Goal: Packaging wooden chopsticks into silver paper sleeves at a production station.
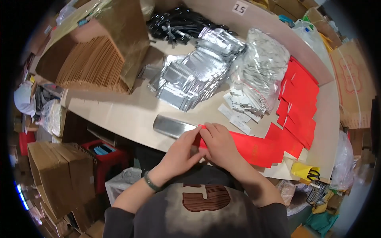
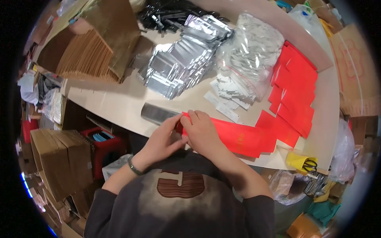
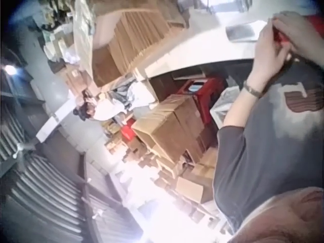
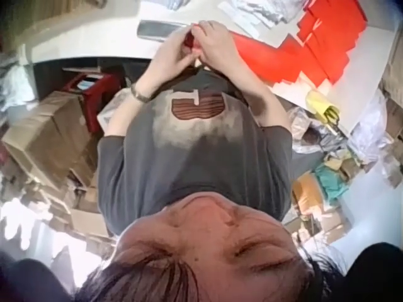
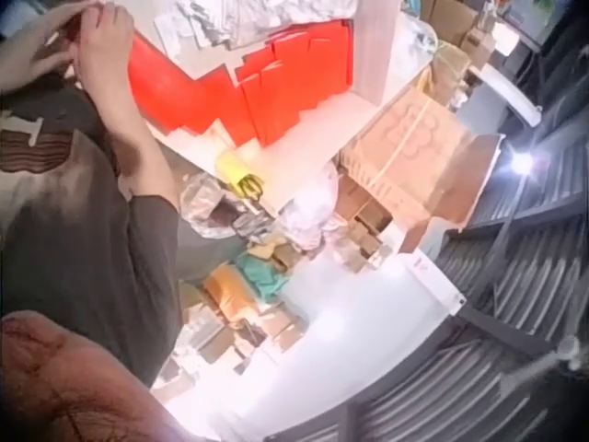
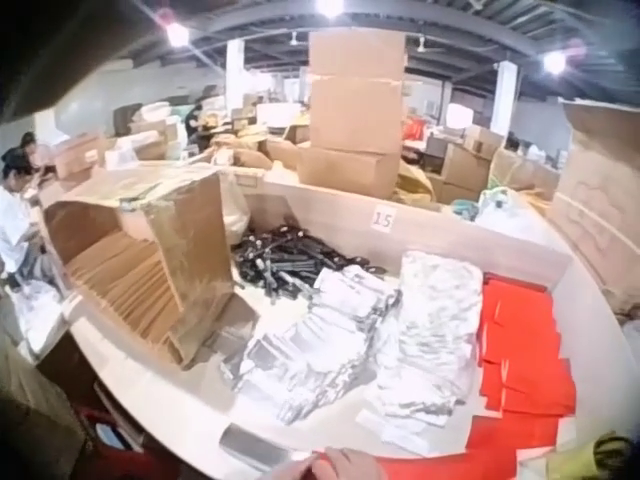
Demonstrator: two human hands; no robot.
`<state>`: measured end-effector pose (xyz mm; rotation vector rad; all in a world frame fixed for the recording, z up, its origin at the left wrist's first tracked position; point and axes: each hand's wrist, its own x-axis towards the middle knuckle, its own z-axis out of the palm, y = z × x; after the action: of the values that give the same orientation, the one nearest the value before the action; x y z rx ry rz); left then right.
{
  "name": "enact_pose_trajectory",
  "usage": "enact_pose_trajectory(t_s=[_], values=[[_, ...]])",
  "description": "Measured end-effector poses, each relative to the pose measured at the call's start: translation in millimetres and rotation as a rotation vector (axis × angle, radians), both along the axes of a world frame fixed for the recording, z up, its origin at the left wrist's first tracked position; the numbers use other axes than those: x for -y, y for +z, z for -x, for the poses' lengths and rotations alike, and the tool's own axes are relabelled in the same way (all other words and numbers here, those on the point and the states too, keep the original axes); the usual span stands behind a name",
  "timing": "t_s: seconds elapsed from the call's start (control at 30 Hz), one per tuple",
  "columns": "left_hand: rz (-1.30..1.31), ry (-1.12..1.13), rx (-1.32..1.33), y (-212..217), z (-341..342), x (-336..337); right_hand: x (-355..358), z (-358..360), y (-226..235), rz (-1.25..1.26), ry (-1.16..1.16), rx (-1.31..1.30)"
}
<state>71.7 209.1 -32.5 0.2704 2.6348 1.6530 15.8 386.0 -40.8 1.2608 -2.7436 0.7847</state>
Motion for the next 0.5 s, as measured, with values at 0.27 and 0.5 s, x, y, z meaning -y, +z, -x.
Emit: enact_pose_trajectory(t_s=[0.27,0.5], values=[[0.672,-0.038,-0.085,-13,28,48,-79,50,30,-0.100,0.035,0.220],[-0.145,-0.317,0.239,6,18,3,-113,15,43,-0.197,0.084,0.247]])
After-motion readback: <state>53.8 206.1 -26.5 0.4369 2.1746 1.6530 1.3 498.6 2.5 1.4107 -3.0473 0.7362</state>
